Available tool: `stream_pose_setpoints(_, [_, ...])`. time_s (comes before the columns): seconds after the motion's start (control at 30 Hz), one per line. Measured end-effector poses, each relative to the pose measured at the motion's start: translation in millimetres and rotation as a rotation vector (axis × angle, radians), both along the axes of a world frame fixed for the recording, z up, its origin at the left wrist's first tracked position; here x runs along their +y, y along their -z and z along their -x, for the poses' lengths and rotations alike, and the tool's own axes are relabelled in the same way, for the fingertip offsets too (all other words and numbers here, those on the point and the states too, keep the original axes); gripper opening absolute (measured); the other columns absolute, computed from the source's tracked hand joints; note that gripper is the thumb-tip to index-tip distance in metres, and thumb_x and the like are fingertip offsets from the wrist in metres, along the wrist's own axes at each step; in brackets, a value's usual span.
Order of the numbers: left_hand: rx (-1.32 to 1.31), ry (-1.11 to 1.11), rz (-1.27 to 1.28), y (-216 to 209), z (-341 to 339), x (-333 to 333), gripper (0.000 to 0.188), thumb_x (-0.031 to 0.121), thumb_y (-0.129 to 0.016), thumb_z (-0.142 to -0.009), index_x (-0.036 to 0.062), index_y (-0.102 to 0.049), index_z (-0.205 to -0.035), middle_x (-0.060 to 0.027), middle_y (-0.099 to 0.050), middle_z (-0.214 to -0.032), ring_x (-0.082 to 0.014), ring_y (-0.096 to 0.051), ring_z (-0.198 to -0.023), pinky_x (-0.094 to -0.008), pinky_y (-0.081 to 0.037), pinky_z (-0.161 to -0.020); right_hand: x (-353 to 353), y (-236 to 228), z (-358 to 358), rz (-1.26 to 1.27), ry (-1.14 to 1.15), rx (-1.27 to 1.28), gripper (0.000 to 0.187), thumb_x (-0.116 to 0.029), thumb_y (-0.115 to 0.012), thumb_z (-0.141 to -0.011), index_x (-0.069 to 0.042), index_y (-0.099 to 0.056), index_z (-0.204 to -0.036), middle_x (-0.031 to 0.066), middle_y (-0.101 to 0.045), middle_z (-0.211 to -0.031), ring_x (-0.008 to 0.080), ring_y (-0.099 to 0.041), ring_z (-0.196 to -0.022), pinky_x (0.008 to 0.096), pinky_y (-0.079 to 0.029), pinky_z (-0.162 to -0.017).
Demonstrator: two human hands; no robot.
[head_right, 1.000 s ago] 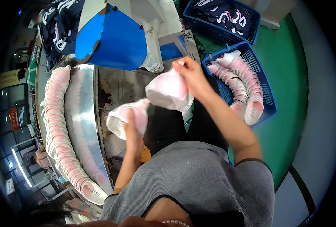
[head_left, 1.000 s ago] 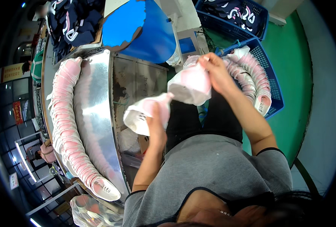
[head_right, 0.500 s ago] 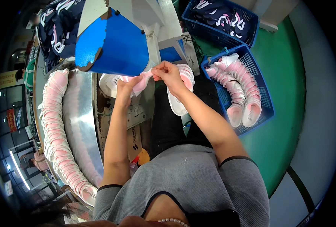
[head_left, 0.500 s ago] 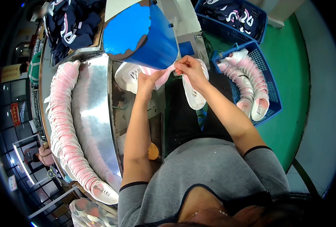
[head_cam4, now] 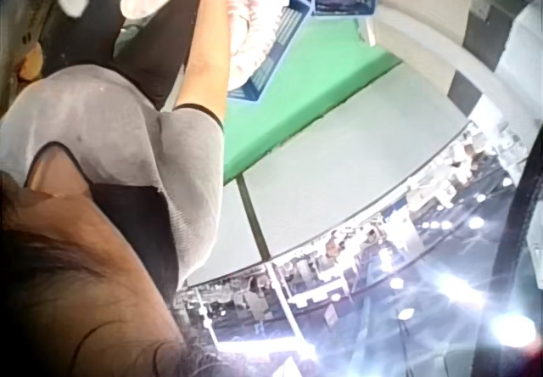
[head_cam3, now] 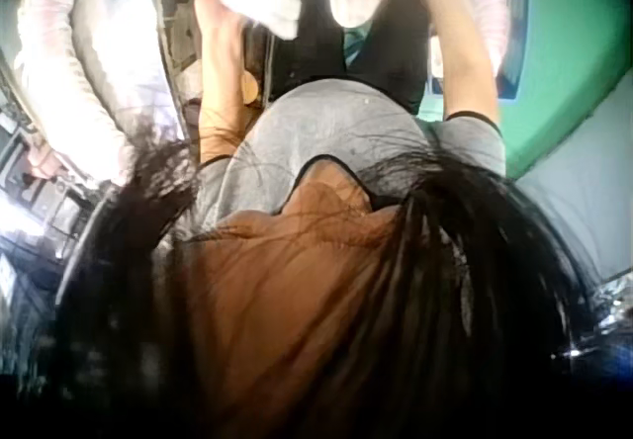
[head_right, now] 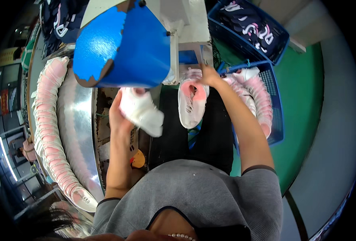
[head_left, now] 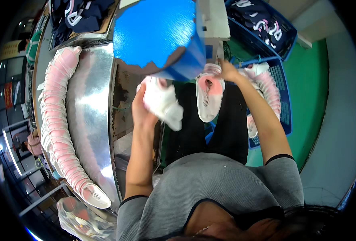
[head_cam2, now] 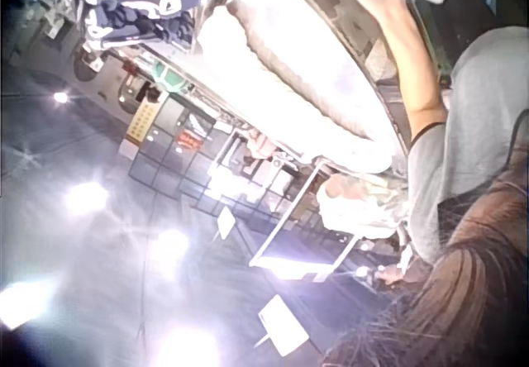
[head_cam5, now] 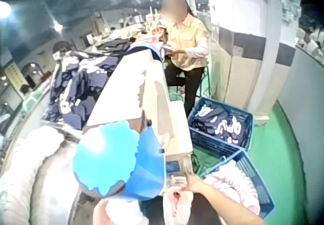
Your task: The person picks up pink and white shoe uppers from a large stack, fits them onto a blue machine for a short period, and then places the processed uppers into a blue plastic crate.
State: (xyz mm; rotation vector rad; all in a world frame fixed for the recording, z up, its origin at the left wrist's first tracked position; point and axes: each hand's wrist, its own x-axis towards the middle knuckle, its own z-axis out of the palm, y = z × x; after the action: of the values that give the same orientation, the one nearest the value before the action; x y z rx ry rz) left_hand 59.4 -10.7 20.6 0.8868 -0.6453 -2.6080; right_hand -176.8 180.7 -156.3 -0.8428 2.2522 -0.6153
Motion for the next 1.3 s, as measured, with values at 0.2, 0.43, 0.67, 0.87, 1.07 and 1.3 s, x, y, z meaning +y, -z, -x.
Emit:
stream_pose_setpoints(0.2, [-0.464, -0.071, 0.614, -108.8, -119.7, 29.8, 0.050, 0.019, -0.067, -0.078, -0.0025, -0.051, -0.120, -0.0130, -0.059, -0.113, -0.0239, -0.060, -0.103, -0.0355, -0.048, -0.089, -57.9, 102.7, -24.6, -0.098, -0.195, 0.192, 0.102, -0.043, -0.081, -0.055, -0.017, -0.032, -0.141, 0.0228, -0.037, -0.141, 0.0412, -0.027, -0.134, 0.0515, -0.027, -0.107])
stream_pose_setpoints(0.43, [-0.686, -0.798, 0.673, -138.0, -256.3, 42.5, 0.043, 0.017, -0.069, -0.080, 0.0013, -0.052, -0.117, -0.0072, -0.059, -0.110, -0.0183, -0.057, -0.101, -0.0326, -0.045, -0.088, 25.2, 259.9, 49.6, 0.326, -0.227, 0.443, 0.064, -0.015, -0.070, -0.067, 0.003, -0.048, -0.125, 0.0265, -0.049, -0.124, 0.0451, -0.043, -0.116, 0.0441, -0.039, -0.099])
stream_pose_setpoints(0.67, [-1.345, -1.406, 1.269, -46.2, -543.5, -26.7, 0.032, 0.010, -0.059, -0.085, -0.0051, -0.056, -0.113, -0.0120, -0.060, -0.110, -0.0200, -0.058, -0.096, -0.0324, -0.046, -0.085, 52.2, 59.6, -14.5, 0.607, 0.048, -0.535, 0.039, -0.028, -0.048, -0.095, 0.003, -0.054, -0.118, 0.0112, -0.061, -0.108, 0.0195, -0.059, -0.097, 0.0313, -0.047, -0.085])
stream_pose_setpoints(0.87, [-1.187, -1.024, 1.015, -20.6, -638.0, -210.6, 0.034, 0.020, -0.064, -0.086, -0.0049, -0.058, -0.109, -0.0110, -0.060, -0.103, -0.0209, -0.057, -0.089, -0.0349, -0.047, -0.080, 72.3, 48.7, -137.0, 0.495, -0.226, 0.410, 0.056, -0.020, -0.068, -0.068, -0.005, -0.056, -0.121, 0.0163, -0.058, -0.119, 0.0343, -0.053, -0.112, 0.0399, -0.044, -0.096])
stream_pose_setpoints(1.07, [-1.490, -1.375, 1.332, -20.6, -597.2, -122.6, 0.044, 0.019, -0.066, -0.084, -0.0103, -0.051, -0.113, -0.0129, -0.055, -0.096, -0.0212, -0.053, -0.084, -0.0335, -0.046, -0.077, 33.1, -98.7, -188.4, 0.511, 0.014, 0.411, 0.041, -0.010, -0.064, -0.070, -0.001, -0.058, -0.110, 0.0177, -0.058, -0.116, 0.0335, -0.054, -0.109, 0.0375, -0.043, -0.092])
stream_pose_setpoints(1.3, [-0.008, 0.206, 0.945, -71.8, -278.7, 98.7, 0.049, 0.029, -0.054, -0.091, -0.0016, -0.048, -0.128, -0.0175, -0.040, -0.138, -0.0238, -0.050, -0.117, -0.0379, -0.045, -0.093, 48.6, -163.1, -191.6, 0.793, 0.363, 0.423, 0.050, -0.006, -0.065, -0.065, -0.003, -0.051, -0.113, 0.0212, -0.030, -0.139, 0.0403, -0.035, -0.126, 0.0432, -0.033, -0.104])
